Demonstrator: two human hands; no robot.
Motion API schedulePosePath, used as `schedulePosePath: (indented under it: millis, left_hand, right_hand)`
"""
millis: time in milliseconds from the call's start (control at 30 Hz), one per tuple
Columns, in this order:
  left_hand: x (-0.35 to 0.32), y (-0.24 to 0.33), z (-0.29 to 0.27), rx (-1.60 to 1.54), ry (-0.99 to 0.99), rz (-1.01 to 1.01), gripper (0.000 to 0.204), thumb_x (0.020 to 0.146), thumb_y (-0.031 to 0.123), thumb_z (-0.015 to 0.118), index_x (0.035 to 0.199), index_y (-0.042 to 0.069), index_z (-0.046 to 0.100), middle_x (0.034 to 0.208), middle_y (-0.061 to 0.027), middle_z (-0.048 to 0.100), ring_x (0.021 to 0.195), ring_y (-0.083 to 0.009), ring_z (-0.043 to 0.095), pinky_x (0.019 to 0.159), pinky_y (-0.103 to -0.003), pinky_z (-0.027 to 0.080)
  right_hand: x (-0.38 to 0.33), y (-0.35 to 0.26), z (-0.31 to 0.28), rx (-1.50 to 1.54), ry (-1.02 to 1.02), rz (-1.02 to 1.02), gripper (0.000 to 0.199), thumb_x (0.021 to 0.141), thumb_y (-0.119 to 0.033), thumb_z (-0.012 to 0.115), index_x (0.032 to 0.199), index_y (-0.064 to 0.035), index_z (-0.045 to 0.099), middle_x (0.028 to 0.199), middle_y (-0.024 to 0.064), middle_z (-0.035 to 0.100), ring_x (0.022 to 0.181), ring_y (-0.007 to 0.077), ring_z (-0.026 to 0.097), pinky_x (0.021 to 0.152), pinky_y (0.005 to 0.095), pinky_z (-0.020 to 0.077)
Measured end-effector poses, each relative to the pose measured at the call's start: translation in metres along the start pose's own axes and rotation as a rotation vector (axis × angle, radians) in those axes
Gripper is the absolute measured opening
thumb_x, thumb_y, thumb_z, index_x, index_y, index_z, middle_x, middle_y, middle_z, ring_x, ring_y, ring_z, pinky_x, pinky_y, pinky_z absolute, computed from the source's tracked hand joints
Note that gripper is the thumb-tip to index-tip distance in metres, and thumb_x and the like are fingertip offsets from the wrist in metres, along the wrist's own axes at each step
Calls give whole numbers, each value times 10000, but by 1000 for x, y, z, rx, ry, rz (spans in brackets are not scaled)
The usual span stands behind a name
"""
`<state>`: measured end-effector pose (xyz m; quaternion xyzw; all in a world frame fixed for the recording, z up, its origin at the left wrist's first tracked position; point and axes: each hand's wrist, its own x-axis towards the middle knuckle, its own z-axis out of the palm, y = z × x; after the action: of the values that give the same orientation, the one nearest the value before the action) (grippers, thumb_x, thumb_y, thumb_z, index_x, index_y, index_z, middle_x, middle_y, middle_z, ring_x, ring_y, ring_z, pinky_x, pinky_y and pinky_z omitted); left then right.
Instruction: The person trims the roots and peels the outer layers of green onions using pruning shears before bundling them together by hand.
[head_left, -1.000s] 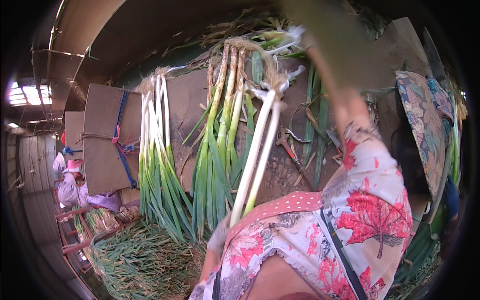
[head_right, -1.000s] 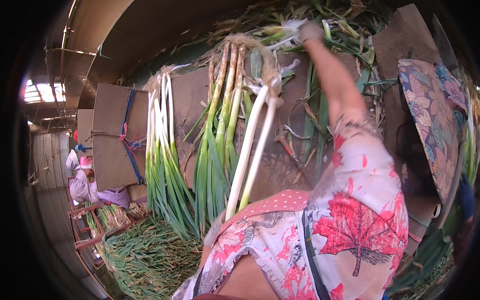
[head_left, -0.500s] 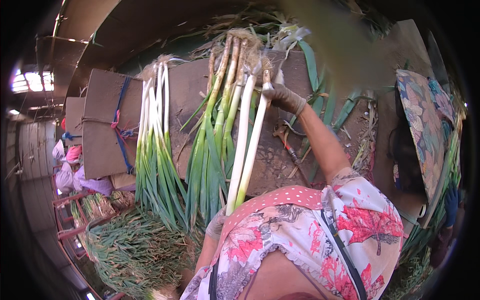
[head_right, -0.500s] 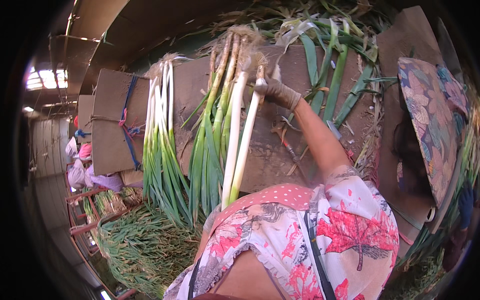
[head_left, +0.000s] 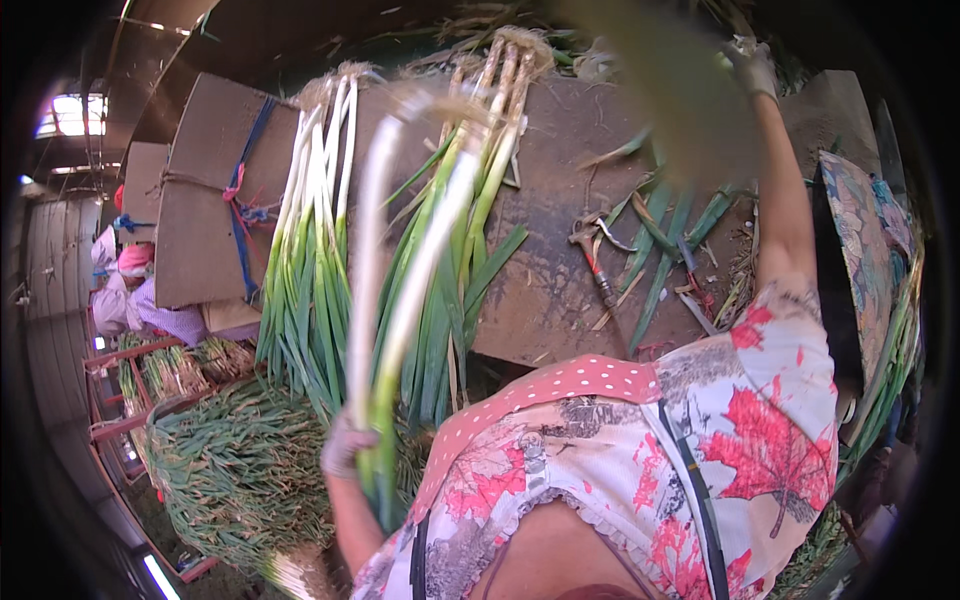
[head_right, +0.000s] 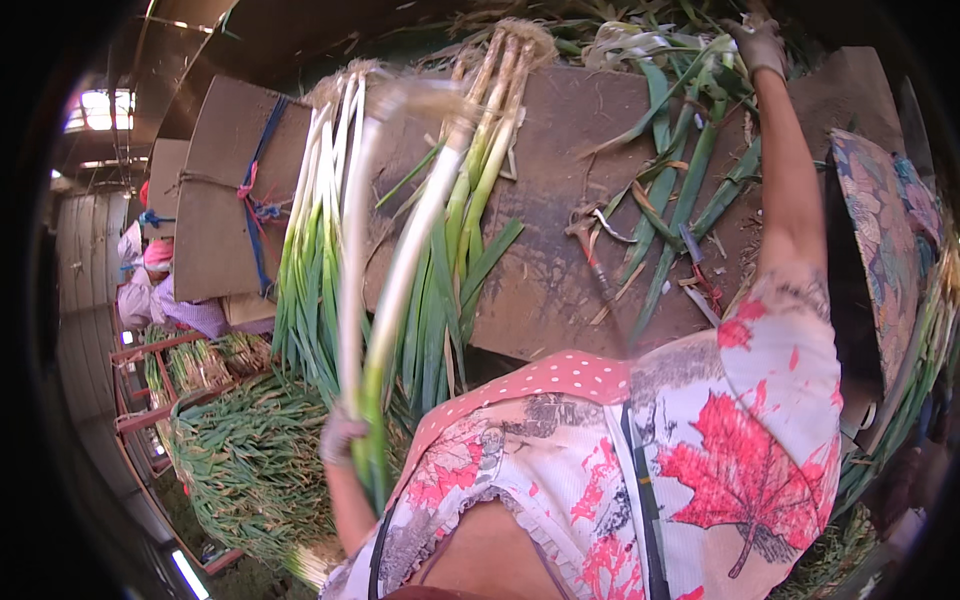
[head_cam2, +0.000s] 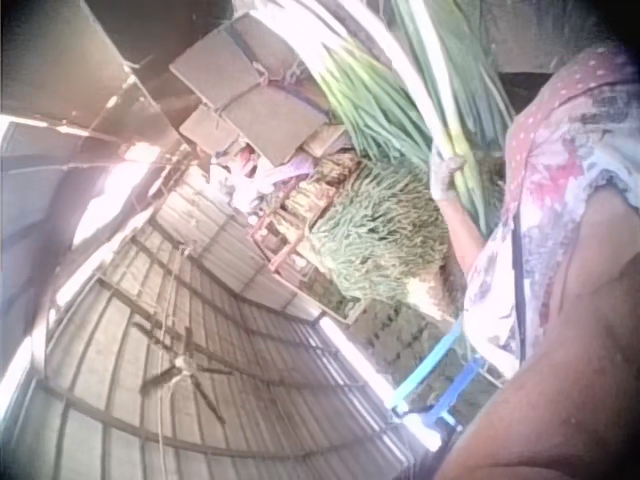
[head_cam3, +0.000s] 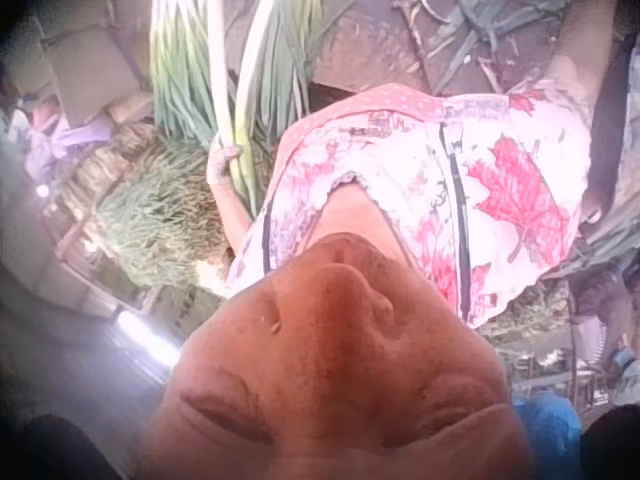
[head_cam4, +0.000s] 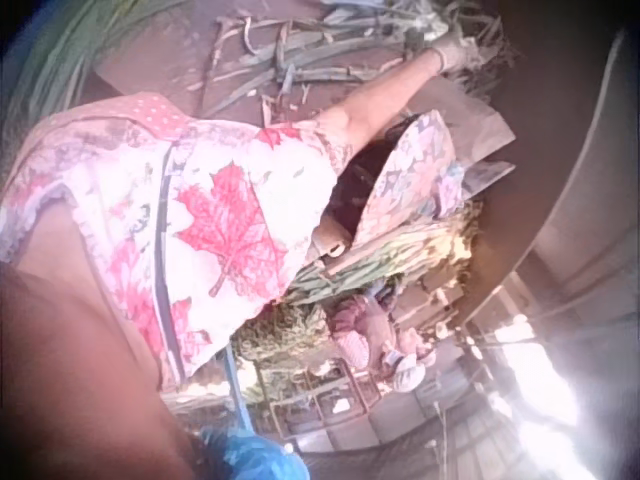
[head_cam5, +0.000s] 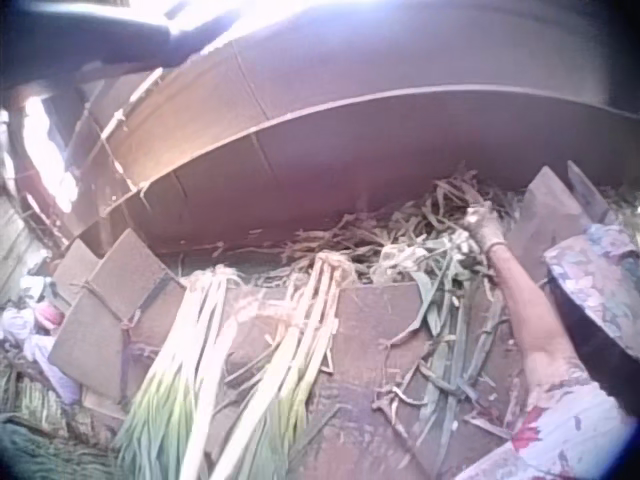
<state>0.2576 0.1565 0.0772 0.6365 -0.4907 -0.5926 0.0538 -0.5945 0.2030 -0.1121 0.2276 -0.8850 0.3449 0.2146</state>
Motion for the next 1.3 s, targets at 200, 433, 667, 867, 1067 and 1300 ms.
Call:
schedulePosePath:
  millis: [200,433,667,867,1067,1300]
  left_hand:
    - [69,136,-90,693,368,432,686,723,261,719,1349,81,504,1016,-85,626,868,-224,607,799,-392,551]
    - [264,135,95,857,101,821,396,914,280,537,1225,47,612,1286,-201,584,1186,-358,567,1008,-439,443]
    - [281,144,168,1148,131,615,573,759,337,703,1229,61,529,1152,-208,640,1076,-381,612,926,-455,488]
    - [224,107,230,1030,72,873,652,793,329,717,1299,10,458,1209,-255,576,1111,-397,583,957,-462,460]
    - [276,64,272,843,-3,914,761,731,232,781,1362,10,419,1250,-266,543,1154,-415,546,996,-465,445]
    - [289,60,257,609,-124,831,803,679,176,809,1373,9,442,1295,-254,559,1216,-396,523,1050,-420,413]
  right_hand:
    - [-277,-98,-89,172,-724,-166,522,861,-320,690,1289,-54,556,1222,224,594,1095,392,592,926,448,484]
    - [-394,-150,-132,-193,-798,-241,941,694,-428,771,1451,-41,367,1407,180,460,1310,352,426,1090,476,307]
    - [-377,-168,-139,-179,-871,35,858,692,-303,733,1443,-70,389,1296,218,519,1178,367,541,987,473,429]
    - [-390,-168,-147,598,-772,153,771,700,-268,694,1399,-74,433,1225,217,577,1078,399,599,901,463,497]
    - [-388,-187,-156,193,-1157,-211,850,698,-282,722,1437,-37,378,1142,240,612,1001,417,611,884,460,487]
    - [-402,-191,-147,78,-1171,-338,854,726,-304,714,1439,-18,342,1076,238,636,1012,385,632,891,454,498]
